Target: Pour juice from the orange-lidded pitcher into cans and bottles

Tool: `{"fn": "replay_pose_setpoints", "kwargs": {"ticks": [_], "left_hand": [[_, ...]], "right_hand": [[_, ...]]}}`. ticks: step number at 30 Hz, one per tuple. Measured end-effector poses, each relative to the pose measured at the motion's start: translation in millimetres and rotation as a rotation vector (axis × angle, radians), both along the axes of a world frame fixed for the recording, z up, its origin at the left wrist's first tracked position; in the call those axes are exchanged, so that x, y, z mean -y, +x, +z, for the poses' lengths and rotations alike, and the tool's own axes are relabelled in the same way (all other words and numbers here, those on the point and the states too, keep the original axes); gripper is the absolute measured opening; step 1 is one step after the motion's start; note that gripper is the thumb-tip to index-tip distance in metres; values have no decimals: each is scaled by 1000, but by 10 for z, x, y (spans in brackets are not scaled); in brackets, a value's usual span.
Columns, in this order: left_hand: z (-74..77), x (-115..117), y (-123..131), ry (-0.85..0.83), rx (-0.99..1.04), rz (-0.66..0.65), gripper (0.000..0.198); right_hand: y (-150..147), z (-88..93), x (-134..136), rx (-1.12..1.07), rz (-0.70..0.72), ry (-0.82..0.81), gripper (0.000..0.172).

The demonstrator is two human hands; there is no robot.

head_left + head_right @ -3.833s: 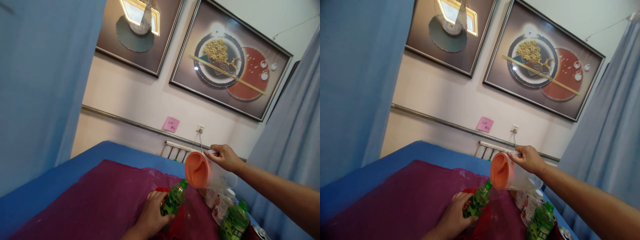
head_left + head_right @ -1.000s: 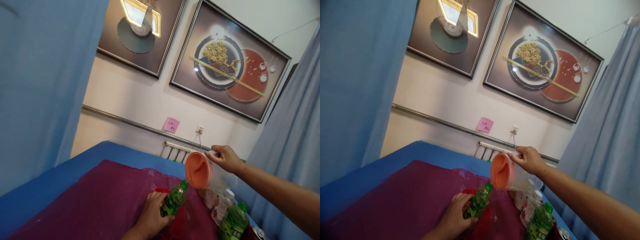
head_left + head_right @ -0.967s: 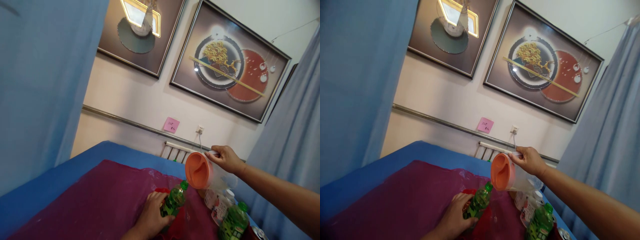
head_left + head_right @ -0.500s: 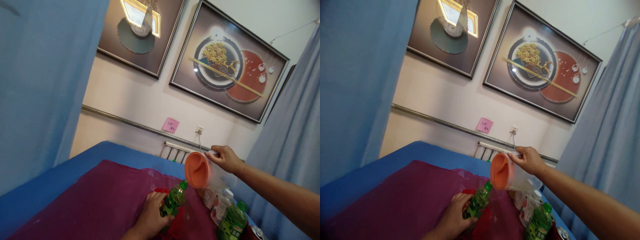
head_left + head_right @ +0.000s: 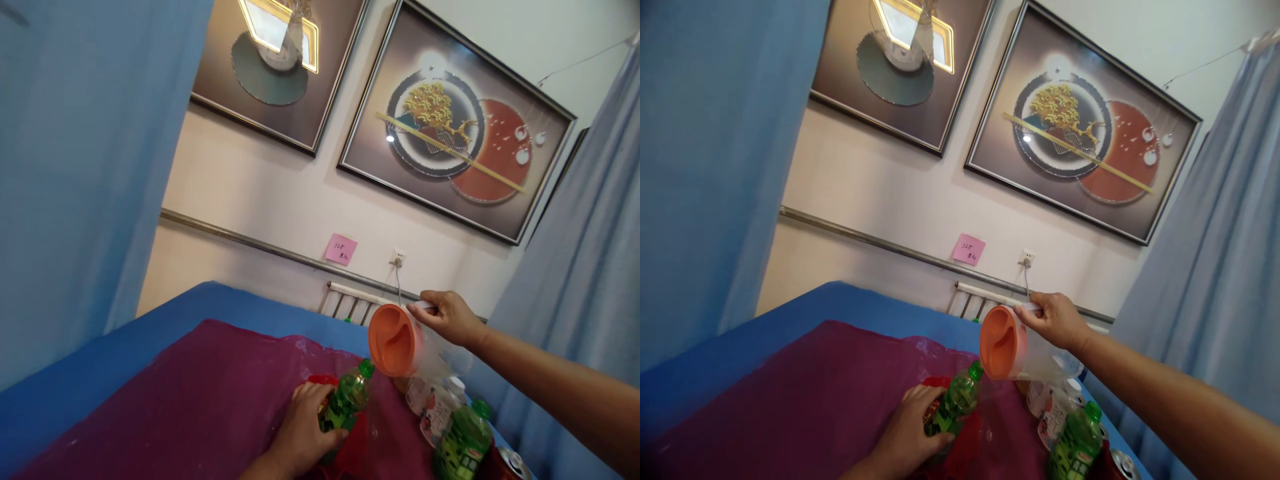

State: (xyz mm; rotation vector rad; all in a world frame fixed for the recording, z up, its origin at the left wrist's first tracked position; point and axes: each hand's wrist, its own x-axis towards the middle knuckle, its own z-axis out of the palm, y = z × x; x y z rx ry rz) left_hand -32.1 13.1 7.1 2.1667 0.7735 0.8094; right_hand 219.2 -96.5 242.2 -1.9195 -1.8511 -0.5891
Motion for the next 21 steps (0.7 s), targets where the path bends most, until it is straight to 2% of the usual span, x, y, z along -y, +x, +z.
{"fn": "replay_pose_setpoints", "kwargs": {"ticks": [21], "left_hand": [[-2, 10, 2, 7, 4, 1, 62]], "right_hand": [[6, -11, -2, -10, 12, 0, 52]]}}
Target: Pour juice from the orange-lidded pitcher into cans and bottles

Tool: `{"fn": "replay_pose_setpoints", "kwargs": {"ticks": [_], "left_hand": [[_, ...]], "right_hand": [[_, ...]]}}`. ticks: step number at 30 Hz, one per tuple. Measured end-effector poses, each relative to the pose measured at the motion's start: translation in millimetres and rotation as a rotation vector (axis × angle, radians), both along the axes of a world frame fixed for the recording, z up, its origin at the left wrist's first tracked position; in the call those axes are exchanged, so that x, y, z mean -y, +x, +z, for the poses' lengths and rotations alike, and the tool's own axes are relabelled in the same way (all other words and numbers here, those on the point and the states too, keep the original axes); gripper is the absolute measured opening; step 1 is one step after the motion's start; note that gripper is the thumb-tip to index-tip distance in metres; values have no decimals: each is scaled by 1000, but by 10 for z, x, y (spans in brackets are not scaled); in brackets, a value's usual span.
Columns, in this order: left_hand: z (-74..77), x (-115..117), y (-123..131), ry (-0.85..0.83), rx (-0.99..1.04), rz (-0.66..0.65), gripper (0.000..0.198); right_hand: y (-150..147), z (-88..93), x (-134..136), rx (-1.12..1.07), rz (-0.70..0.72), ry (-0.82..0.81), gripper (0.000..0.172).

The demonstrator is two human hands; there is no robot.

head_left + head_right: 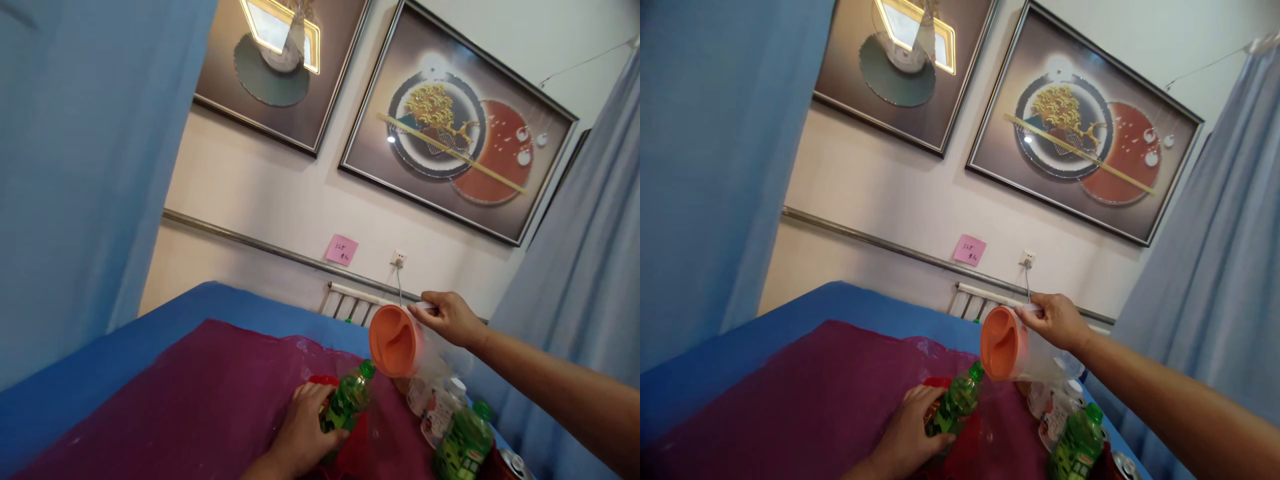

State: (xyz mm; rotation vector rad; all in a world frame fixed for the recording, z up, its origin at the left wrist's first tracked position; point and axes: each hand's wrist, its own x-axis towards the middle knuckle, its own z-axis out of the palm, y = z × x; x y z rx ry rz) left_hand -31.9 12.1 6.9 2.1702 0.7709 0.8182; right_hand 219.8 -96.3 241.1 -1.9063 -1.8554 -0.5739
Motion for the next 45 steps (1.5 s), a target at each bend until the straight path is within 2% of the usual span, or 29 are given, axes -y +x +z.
{"fn": "replay_pose_setpoints", "kwargs": {"ticks": [45], "left_hand": [[-4, 8, -9, 6, 24, -4, 59]], "right_hand": [[-38, 24, -8, 19, 9, -20, 52]]}}
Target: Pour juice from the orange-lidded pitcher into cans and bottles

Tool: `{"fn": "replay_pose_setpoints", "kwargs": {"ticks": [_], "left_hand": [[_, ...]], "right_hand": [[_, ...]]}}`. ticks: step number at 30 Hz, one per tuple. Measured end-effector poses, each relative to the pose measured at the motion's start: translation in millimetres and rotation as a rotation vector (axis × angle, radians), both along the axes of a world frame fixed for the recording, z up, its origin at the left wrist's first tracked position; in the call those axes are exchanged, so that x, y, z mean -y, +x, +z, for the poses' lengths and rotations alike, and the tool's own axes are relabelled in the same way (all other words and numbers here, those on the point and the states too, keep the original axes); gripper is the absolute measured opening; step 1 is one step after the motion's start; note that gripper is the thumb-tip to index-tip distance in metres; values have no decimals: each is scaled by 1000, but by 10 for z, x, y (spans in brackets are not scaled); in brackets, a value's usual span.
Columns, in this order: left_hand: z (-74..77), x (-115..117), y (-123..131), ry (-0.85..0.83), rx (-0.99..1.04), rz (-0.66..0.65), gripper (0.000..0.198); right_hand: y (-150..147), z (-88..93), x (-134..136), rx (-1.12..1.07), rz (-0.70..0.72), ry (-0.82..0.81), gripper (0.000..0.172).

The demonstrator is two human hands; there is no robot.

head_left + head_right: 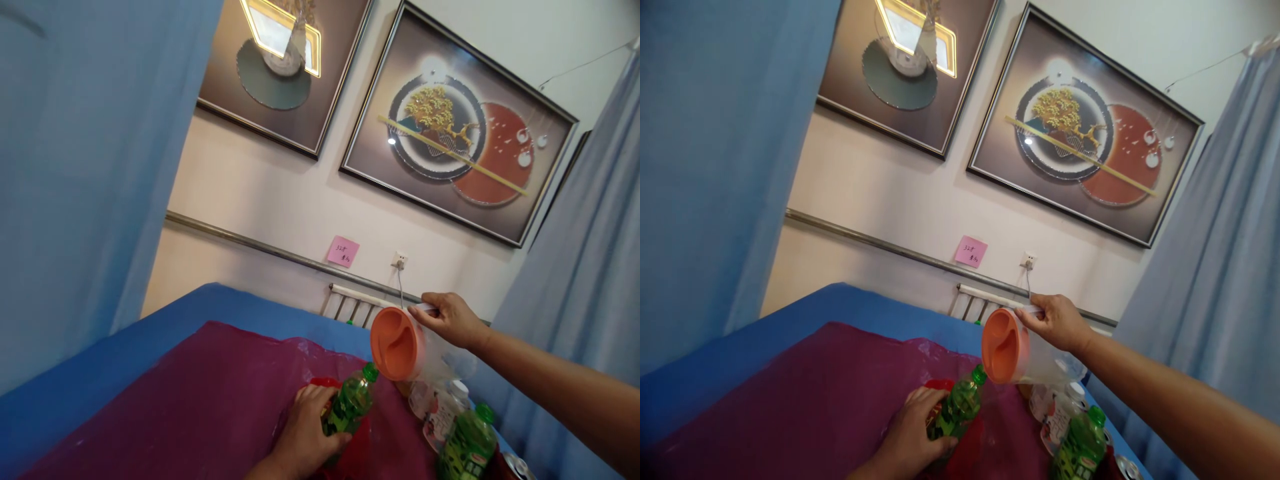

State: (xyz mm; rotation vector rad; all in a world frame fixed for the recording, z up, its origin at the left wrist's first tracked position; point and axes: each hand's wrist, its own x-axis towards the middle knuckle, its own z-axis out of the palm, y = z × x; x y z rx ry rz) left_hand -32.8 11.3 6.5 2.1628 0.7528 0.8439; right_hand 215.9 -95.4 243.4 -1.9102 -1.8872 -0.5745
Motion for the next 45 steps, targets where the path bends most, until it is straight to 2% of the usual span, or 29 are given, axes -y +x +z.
{"fn": "replay_pose_setpoints", "kwargs": {"ticks": [36, 45], "left_hand": [[-38, -16, 13, 15, -4, 1, 60], [4, 0, -5, 5, -5, -6, 59]], "right_hand": [[11, 3, 12, -4, -20, -35, 52], [-2, 4, 11, 6, -25, -40, 52]]}}
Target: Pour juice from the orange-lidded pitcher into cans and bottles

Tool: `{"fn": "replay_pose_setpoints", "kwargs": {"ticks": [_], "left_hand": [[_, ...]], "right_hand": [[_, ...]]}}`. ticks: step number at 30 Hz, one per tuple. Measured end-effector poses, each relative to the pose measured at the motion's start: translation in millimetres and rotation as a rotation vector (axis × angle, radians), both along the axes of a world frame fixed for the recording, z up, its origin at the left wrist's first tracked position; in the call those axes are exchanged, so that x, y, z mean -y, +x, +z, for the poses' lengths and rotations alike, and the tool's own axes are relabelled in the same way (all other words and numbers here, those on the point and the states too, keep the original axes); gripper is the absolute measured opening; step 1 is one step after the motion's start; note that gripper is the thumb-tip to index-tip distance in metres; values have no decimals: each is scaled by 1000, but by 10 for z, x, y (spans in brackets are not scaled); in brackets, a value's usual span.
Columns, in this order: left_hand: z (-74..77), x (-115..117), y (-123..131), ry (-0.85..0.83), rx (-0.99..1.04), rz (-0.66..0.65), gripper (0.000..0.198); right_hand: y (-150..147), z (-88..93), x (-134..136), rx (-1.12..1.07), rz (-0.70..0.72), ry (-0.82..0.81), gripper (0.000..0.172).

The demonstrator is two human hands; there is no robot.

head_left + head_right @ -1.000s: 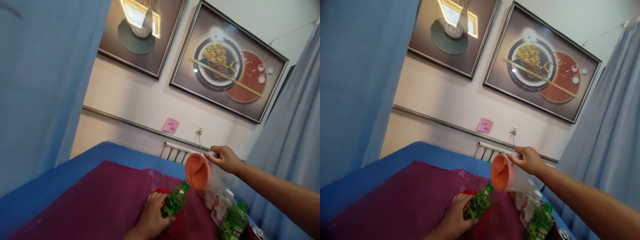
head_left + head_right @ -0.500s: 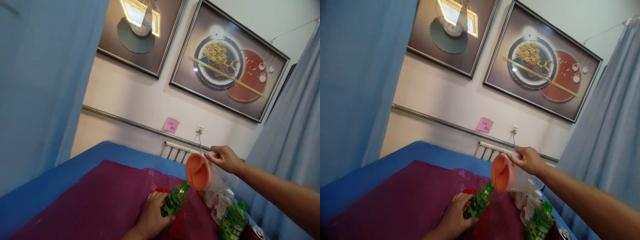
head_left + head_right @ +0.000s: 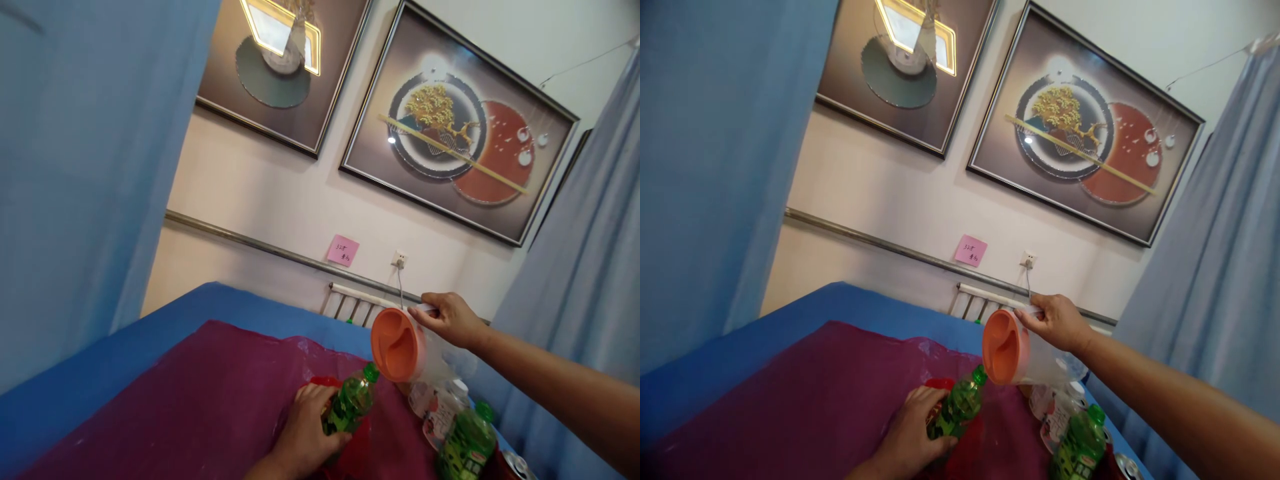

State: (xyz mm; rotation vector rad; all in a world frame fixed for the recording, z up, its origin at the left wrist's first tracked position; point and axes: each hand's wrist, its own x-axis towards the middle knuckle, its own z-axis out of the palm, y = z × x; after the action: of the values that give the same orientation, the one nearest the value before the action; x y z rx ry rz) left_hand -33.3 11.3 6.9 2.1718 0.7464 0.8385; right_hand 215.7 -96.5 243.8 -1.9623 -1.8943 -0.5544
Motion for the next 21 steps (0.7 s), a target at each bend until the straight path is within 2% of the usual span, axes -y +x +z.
{"fn": "replay_pose_setpoints", "kwargs": {"ticks": [21], "left_hand": [[-8, 13, -3, 11, -5, -4, 57]], "right_hand": [[-36, 12, 22, 16, 20, 11, 52]]}}
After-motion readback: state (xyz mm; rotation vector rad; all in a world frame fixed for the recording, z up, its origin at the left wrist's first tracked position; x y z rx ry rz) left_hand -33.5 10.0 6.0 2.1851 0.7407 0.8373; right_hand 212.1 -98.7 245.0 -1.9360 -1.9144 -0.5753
